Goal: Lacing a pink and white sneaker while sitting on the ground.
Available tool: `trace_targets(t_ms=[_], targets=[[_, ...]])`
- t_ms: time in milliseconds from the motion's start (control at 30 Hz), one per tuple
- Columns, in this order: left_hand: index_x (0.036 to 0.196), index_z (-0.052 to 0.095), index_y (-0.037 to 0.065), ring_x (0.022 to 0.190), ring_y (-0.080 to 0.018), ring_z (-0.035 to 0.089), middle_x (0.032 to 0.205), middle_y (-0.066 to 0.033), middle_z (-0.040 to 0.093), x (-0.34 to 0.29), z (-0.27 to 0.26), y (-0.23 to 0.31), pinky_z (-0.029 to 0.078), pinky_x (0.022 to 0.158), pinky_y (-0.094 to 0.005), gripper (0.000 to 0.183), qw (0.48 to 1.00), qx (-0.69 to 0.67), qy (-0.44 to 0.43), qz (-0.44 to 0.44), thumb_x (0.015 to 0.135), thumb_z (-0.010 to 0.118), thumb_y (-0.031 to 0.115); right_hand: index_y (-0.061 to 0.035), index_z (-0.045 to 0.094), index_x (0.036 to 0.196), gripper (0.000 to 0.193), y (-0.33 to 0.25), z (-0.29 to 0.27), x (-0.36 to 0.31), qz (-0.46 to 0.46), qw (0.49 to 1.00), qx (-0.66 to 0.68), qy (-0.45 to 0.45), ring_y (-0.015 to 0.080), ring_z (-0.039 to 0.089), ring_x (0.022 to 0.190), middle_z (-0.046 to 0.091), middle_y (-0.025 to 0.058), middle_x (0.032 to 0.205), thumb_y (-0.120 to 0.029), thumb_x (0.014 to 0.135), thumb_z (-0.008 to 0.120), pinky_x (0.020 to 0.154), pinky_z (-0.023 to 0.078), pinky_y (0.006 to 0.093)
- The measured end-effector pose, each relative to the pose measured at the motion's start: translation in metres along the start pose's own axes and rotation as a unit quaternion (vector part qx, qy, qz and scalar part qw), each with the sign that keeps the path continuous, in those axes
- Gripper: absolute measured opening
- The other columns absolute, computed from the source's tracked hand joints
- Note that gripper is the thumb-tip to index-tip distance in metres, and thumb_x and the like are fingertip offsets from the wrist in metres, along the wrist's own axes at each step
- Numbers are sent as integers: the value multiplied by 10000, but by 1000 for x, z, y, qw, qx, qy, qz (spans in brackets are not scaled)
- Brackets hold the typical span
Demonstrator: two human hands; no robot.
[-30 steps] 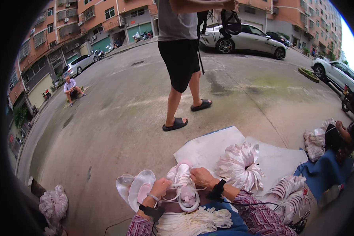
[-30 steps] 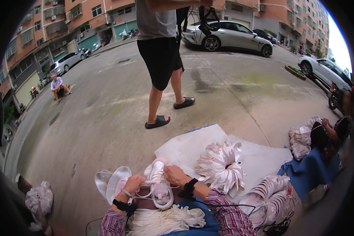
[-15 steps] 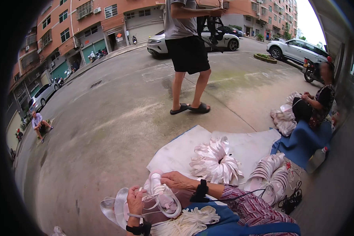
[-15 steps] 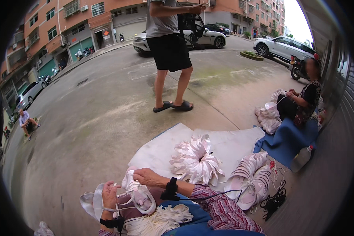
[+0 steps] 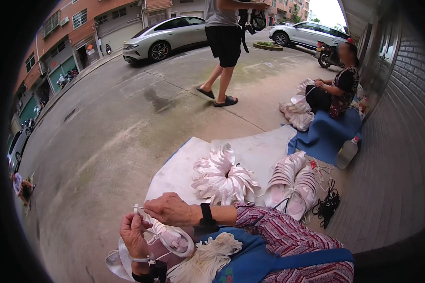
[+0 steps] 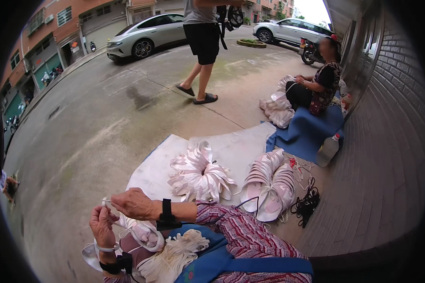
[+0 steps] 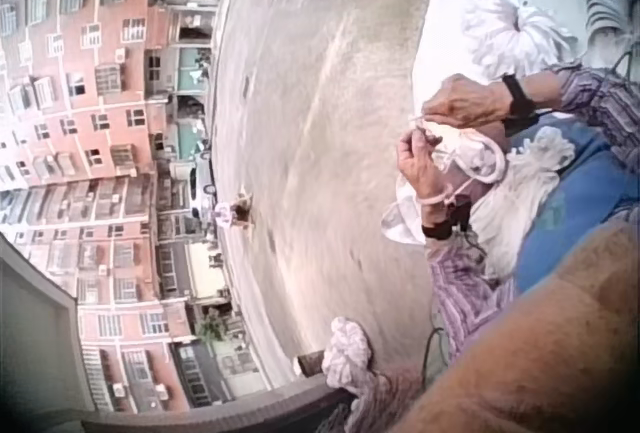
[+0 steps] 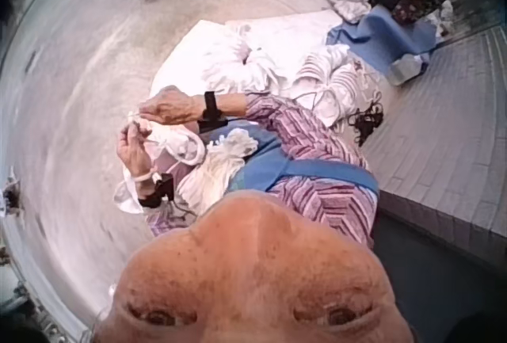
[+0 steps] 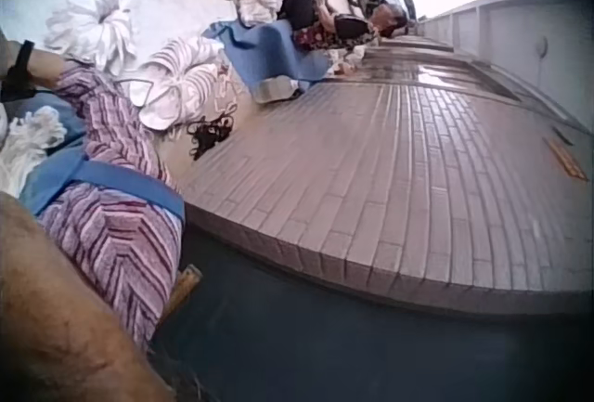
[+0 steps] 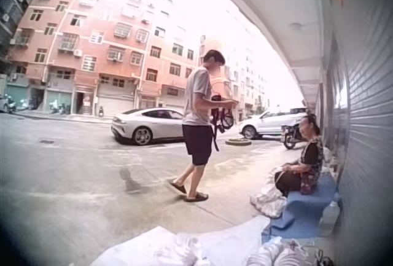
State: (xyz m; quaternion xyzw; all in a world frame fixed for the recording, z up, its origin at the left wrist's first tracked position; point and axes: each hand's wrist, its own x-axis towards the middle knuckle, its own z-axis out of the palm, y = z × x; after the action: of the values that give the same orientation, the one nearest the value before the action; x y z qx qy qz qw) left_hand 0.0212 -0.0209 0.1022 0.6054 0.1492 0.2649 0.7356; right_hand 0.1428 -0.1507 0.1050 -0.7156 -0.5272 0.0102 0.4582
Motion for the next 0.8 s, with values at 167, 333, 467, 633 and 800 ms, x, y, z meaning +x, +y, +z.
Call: trace_targets(t_ms=[167,333,467,633,800], targets=[[1006,547,55,696,-96,564,833,-10,571,5,9,-2,513,666,-259,156,1000,13,-23,-11,942,572,194,-27,567,830,145,8,-7,1,-61,997,4,39,341,602,731,596,144,738,-160,889,560,626,470,407],[962,565,40,685,-84,564,827,-23,590,9,16,-8,512,656,-230,156,1000,1,-9,-6,950,564,196,9,579,906,77,4,2,-3,-26,967,245,64,312,631,687,616,176,761,-64,888,561,609,496,360],[983,558,42,775,-89,580,872,-22,601,9,18,-7,506,755,-249,152,999,-7,-46,13,961,545,191,3,590,923,78,-1,-2,-4,-5,961,268,71,294,640,644,623,184,749,-64,897,559,581,498,348],[1012,532,48,844,-113,607,948,-33,609,9,15,-11,511,801,-267,148,999,-18,-37,20,973,522,191,-16,584,817,155,-1,-2,-2,-56,979,143,134,317,592,726,561,151,789,-159,876,577,628,466,378],[996,527,56,802,-74,577,906,-15,594,3,27,-7,481,737,-215,149,998,-9,-51,17,979,517,204,-20,571,756,160,-6,-9,-1,-58,984,105,135,329,557,735,503,154,768,-146,854,575,644,446,402]])
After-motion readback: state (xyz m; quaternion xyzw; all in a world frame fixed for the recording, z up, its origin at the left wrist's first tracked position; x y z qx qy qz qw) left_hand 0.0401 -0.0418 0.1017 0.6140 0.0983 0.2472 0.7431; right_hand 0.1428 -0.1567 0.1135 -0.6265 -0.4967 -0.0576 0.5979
